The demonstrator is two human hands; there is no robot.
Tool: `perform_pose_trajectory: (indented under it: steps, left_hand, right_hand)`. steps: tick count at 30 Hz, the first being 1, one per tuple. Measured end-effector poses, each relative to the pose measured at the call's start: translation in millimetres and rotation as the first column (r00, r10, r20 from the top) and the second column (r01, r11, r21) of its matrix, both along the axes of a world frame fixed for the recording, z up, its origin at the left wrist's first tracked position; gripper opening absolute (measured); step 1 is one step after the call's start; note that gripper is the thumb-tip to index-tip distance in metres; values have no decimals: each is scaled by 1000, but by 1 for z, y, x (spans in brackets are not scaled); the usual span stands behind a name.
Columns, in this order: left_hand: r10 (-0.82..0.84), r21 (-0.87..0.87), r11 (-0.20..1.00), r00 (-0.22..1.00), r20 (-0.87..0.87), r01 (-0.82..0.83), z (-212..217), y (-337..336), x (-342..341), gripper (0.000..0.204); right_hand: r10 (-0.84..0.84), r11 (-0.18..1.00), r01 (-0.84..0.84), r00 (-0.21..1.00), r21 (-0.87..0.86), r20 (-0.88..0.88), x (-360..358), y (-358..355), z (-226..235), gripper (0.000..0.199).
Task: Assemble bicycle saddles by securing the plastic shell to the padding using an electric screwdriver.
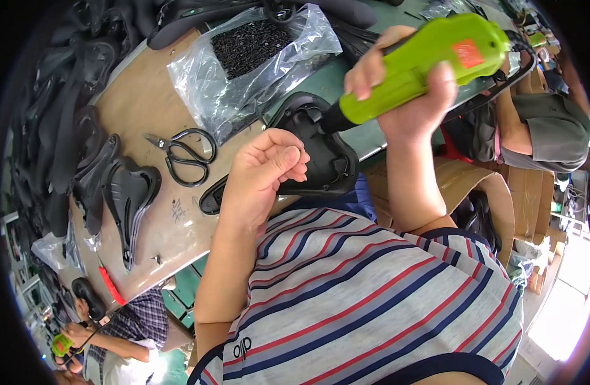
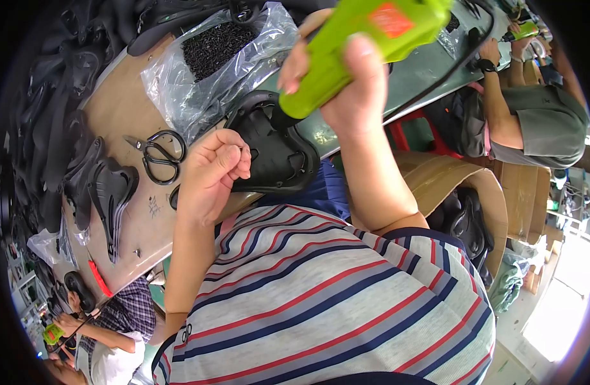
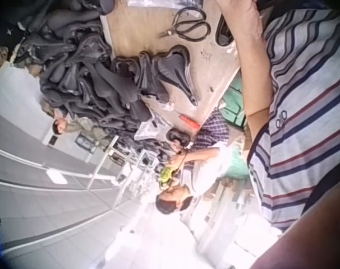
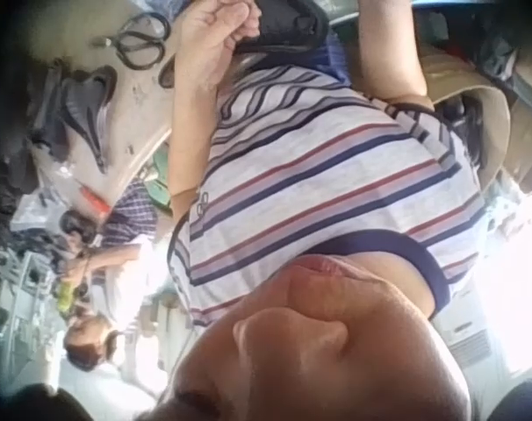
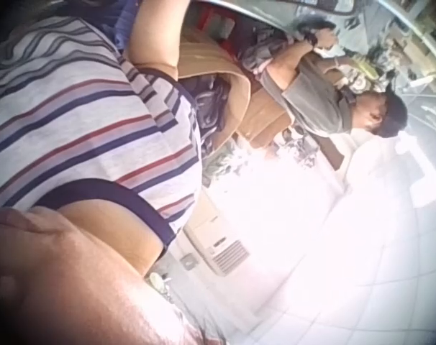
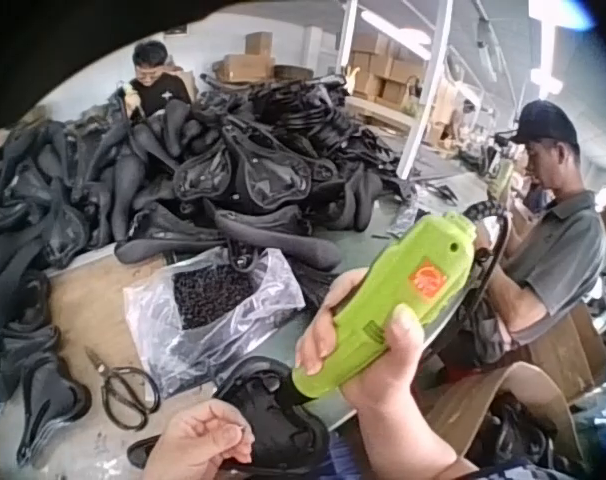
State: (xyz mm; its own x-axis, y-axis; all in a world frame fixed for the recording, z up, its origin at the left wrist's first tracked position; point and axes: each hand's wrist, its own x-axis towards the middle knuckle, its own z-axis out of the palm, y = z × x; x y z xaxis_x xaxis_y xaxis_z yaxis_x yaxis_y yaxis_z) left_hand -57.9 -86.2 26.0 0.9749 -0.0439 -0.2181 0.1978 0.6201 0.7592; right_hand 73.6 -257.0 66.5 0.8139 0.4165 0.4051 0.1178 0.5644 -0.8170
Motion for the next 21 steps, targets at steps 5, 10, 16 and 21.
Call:
perform_pose_trajectory:
  steps: [5,10,16,21]
  left_hand:
    - [13,-132,991,1000,18,-10,2,-3,-8,16]
    - [10,-219,976,1000,26,-4,-2,-10,-9,17]
    - [54,-172,984,998,19,-50,-4,-11,-10,17]
    - [122,-84,989,992,-15,-122,-7,-19,-5,15]
  right_hand:
    - [231,888,-222,973,404,27,8,-31,33,66]
    - [375,815,-376,922,441,93,7,-24,41,64]
    - [311,869,-344,939,355,147,-1,-20,38,64]
    - [424,849,-527,728,44,539,-15,-19,53,60]
